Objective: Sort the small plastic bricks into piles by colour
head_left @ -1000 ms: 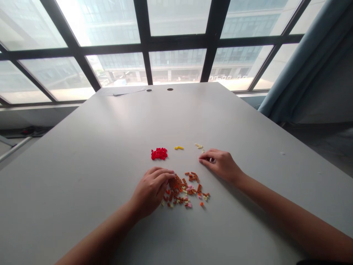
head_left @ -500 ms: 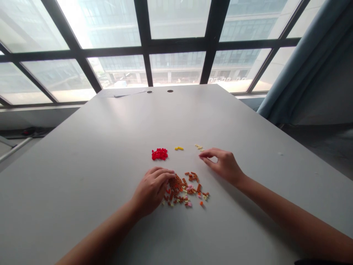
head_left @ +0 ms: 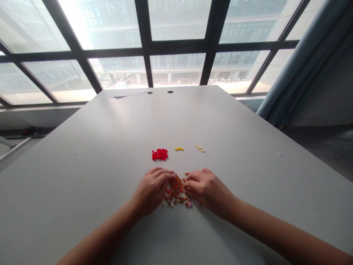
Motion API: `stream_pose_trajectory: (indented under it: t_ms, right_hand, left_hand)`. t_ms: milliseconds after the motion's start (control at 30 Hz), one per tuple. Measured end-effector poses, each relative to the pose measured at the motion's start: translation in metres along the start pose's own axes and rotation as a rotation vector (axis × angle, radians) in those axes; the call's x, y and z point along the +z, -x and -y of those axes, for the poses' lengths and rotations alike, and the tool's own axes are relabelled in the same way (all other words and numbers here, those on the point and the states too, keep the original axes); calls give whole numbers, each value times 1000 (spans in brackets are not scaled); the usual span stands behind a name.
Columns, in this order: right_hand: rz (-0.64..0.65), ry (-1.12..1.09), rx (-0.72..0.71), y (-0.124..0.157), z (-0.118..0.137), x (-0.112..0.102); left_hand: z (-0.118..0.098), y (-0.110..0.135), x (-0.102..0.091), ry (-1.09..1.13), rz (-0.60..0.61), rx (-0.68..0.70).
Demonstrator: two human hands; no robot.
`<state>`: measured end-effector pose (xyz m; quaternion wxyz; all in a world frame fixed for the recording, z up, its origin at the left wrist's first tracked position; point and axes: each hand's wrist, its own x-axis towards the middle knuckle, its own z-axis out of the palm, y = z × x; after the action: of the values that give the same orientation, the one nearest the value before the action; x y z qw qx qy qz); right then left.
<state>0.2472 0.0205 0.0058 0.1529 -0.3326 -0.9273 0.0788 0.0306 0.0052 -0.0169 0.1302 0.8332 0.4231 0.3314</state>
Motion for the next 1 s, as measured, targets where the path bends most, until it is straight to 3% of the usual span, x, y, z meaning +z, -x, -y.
stream_pose_trajectory:
  t_ms: [300,800,1000]
  right_hand:
    - [166,-87,165,-1,-2,-8]
    - [158,-49,162,-2,-1,-4]
    - [76,-151,145,-2,-2,-7]
  left_hand:
    - [1,1,0,0,6,4]
    - [-1,1,-1,-3,0,10]
    - [-1,0,-1,0,-8,4]
